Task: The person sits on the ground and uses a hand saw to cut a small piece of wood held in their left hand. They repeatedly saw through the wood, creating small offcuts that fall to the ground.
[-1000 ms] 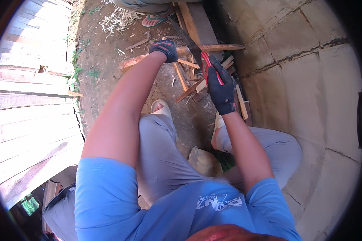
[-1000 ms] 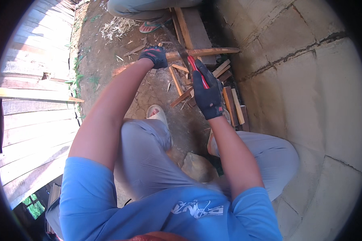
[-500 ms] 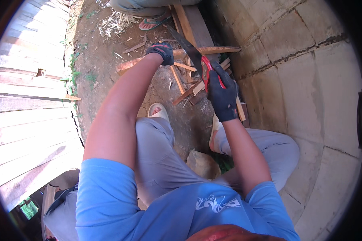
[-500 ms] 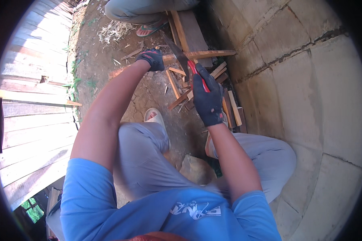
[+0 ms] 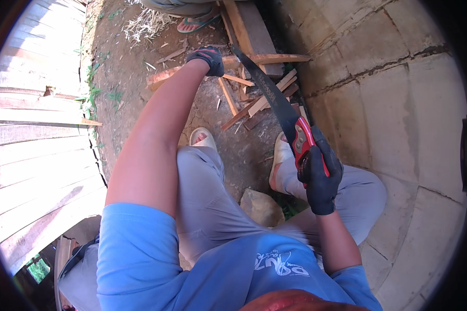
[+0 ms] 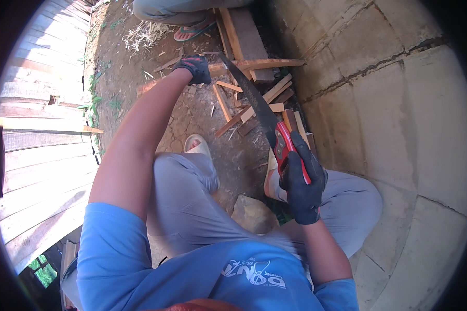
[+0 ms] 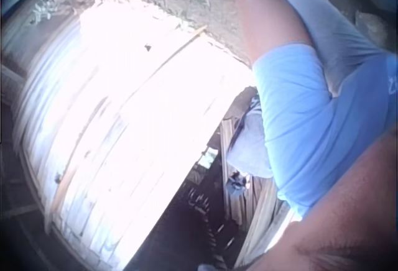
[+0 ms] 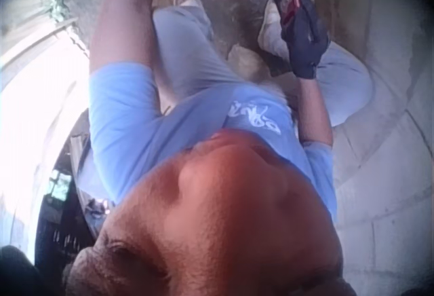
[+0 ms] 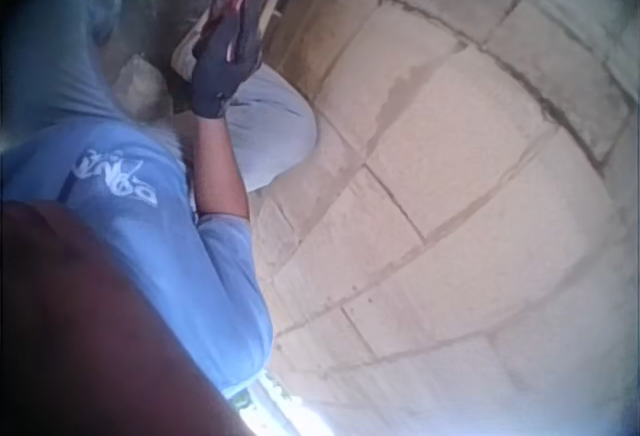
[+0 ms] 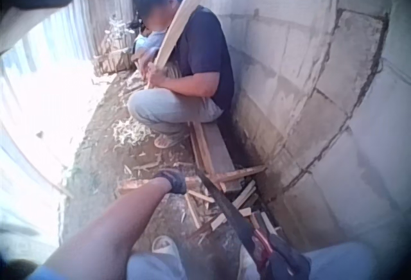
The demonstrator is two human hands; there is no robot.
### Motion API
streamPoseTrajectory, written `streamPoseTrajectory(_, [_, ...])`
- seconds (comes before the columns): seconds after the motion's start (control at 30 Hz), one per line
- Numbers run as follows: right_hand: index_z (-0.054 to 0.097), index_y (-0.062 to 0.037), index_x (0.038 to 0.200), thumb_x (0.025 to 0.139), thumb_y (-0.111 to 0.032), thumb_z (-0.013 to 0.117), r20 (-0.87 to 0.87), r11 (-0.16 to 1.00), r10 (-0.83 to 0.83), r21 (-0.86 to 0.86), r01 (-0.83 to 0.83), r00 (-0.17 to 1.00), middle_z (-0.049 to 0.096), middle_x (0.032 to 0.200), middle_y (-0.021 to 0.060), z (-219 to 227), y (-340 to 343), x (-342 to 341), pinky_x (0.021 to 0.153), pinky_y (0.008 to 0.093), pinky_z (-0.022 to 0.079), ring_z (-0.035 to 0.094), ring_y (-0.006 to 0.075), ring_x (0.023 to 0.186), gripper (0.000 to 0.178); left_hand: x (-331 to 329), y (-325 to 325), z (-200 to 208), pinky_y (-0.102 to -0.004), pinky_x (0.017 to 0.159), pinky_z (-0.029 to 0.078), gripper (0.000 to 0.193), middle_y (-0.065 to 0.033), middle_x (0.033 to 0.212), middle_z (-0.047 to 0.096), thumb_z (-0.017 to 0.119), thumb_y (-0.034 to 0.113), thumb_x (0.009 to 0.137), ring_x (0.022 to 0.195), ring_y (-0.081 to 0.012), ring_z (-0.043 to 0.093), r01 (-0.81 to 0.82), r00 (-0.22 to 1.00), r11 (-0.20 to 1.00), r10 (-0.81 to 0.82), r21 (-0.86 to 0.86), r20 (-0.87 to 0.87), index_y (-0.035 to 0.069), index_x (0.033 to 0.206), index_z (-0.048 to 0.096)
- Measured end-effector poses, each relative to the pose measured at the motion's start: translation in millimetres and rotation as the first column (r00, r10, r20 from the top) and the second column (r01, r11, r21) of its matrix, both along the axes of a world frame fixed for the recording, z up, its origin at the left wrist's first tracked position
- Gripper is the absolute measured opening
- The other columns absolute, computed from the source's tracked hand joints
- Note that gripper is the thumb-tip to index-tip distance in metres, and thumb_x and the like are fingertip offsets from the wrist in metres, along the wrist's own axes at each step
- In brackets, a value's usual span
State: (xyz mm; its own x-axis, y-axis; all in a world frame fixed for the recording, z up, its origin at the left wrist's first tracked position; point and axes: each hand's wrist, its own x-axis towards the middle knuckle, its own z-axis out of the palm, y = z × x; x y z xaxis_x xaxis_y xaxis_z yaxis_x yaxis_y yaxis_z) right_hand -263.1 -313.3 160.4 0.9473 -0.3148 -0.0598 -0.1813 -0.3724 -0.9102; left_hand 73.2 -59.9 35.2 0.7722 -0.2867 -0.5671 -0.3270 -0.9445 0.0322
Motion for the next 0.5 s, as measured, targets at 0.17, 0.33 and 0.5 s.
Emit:
streamPoseTrajectory(0.17, [0.069,-0.0021,0.138,0.104,-0.016,0.063,0.18,0.999,0.029,-0.033,-0.024,0.983,0.074,0.13,0.0171,-56,38,95,0.102,0.0357,0.053,0.072,0.0267,0.119,0.037,1,5,-16,-0.0436,0.084,0.062,0.047,-0.0189,0.104,0.079,0.077,0.038,0.074,0.093,-0.0308,0.078,0.08,0.984,0.993,-0.065,-0.082,0.167,0.004,0.107,0.08])
streamPoseTrajectory(0.33, [0.068,-0.0026,0.138,0.105,-0.02,0.062,0.228,1.0,0.003,0.005,-0.004,0.974,0.074,0.13,0.0176,-87,51,120,0.105,0.0356,0.052,0.072,0.028,0.119,0.038,11,4,-12,-0.0437,0.082,0.062,0.045,-0.0154,0.094,0.08,0.077,0.037,0.072,0.087,-0.0297,0.078,0.046,0.997,0.996,-0.041,-0.079,0.067,0.005,0.103,0.081])
streamPoseTrajectory(0.5, [0.067,-0.0028,0.14,0.105,-0.017,0.061,0.041,0.999,0.013,-0.05,-0.011,0.999,0.074,0.129,0.0176,-38,24,43,0.102,0.0355,0.053,0.072,0.0261,0.117,0.039,21,13,-13,-0.0411,0.078,0.062,0.04,-0.0143,0.086,0.079,0.077,0.035,0.072,0.079,-0.0272,0.077,0.037,0.997,0.996,-0.042,-0.078,-0.058,0.004,0.096,0.082])
